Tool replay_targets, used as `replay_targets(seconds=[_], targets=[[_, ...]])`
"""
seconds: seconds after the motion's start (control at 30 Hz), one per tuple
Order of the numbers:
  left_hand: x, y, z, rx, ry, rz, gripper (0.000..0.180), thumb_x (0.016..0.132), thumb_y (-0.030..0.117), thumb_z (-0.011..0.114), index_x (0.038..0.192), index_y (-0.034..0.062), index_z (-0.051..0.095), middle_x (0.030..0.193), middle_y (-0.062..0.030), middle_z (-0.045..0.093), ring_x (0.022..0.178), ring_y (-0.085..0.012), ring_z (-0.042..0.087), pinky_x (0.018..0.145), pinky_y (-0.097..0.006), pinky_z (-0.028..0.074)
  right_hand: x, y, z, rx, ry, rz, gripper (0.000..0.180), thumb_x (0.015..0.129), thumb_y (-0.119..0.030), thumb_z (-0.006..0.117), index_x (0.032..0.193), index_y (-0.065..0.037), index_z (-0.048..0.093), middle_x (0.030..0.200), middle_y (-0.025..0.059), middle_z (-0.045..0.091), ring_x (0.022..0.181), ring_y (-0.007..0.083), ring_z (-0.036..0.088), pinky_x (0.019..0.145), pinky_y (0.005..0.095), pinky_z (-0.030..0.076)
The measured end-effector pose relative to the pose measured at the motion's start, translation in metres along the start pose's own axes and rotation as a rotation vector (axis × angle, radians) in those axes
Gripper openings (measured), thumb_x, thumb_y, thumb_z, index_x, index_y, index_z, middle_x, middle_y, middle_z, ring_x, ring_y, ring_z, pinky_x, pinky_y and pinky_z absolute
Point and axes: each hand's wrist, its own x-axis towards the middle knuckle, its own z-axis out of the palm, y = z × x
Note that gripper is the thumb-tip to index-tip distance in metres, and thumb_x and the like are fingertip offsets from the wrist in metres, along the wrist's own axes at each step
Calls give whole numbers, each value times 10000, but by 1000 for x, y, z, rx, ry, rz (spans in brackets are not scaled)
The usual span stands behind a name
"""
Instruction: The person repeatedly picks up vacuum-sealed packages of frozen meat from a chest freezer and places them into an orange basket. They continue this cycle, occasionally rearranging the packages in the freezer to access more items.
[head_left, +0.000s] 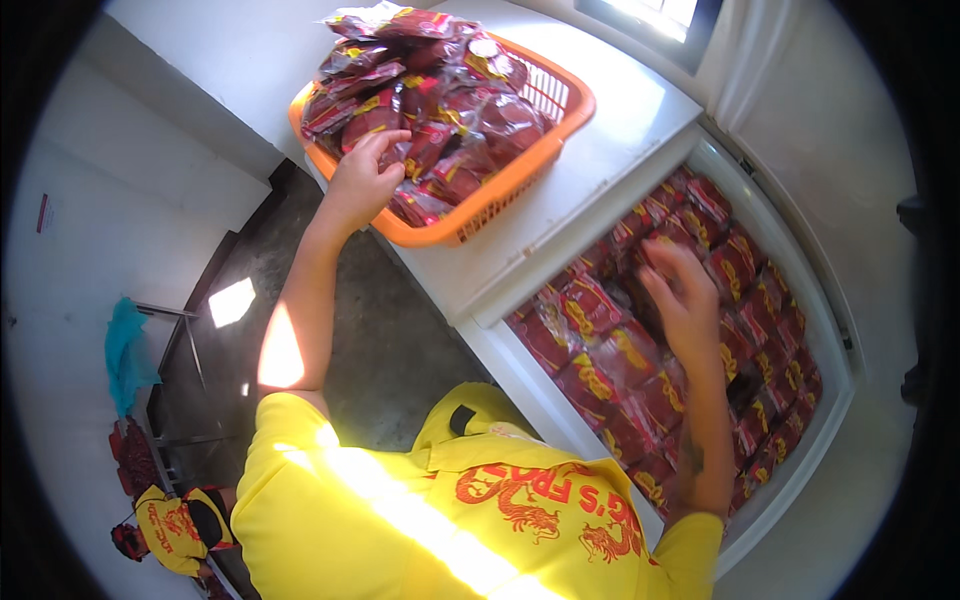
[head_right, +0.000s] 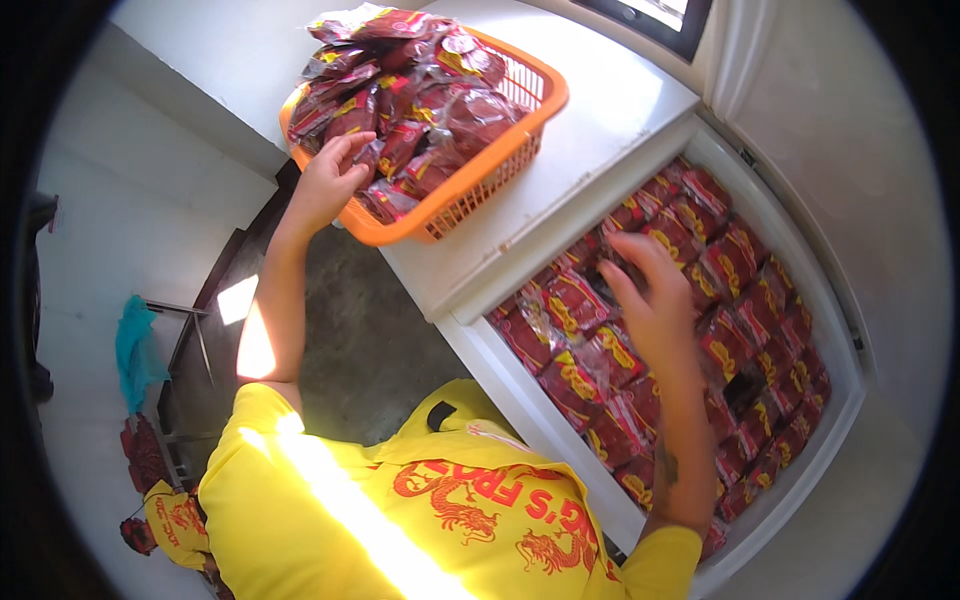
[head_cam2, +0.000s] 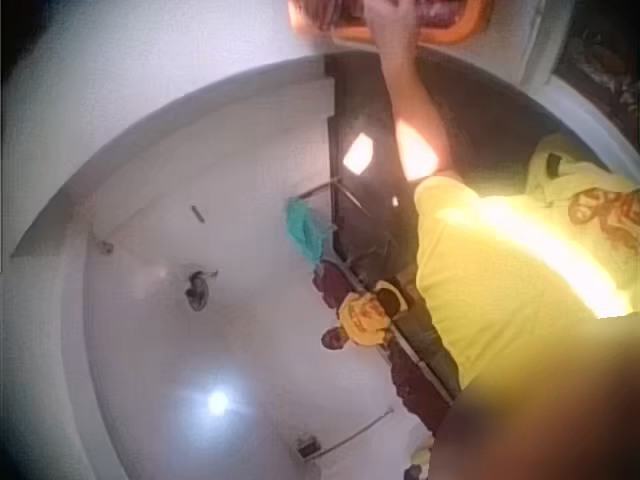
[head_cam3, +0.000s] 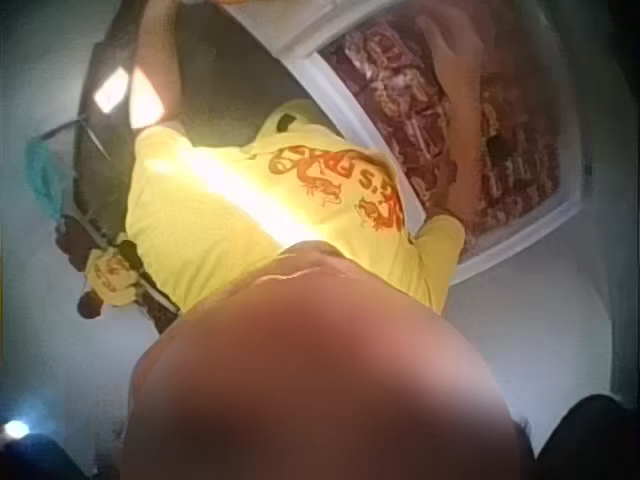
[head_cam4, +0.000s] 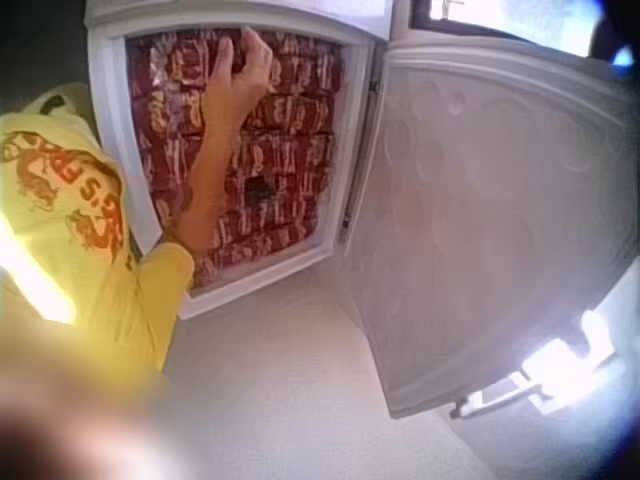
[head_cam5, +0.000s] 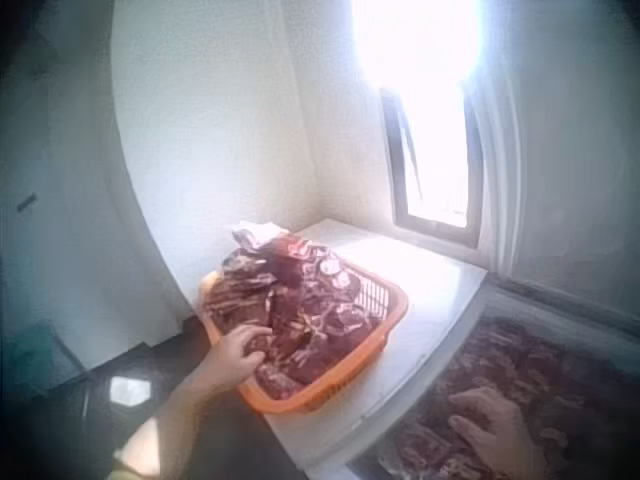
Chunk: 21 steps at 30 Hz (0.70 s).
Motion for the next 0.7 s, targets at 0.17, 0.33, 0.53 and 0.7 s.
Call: replay_targets(seconds=[0.17, 0.33, 0.53, 0.7], targets=[[23, -55, 8, 237, -36, 173, 559, 783, 156, 690, 1303, 40, 519, 1337, -137, 500, 1235, -301, 497, 1020, -384, 423, 140, -42, 138, -417, -149, -146, 591, 813, -298, 711, 1332, -117, 493, 1336, 194, 497, 1168, 386, 544, 936, 410, 474], [38, -68, 14, 593, 2, 170, 903, 680, 262, 820, 1436, 76, 363, 1454, -207, 358, 1307, -402, 391, 1070, -459, 380, 208, -32, 215, -932, -155, 141, 832, 759, -382, 747, 1445, -106, 364, 1438, 284, 378, 1124, 558, 525, 961, 473, 473], [70, -84, 0, 526, -72, -67, 1228, 566, 435, 882, 1512, 95, 177, 1515, -283, 209, 1327, -487, 337, 1099, -491, 335, 257, -4, 155, -89, -62, 472, 726, 735, -143, 699, 1363, -3, 362, 1023, 210, 640, 786, 253, 691, 572, 353, 557], [84, -115, 6, 398, 9, 64, 1075, 652, 528, 805, 1467, 54, 289, 1451, -258, 340, 1318, -408, 387, 1094, -452, 334, 221, 1, 77, 1311, -92, 354, 256, 829, -101, 641, 1070, -29, 594, 1010, 109, 675, 935, 243, 672, 882, 417, 553]])
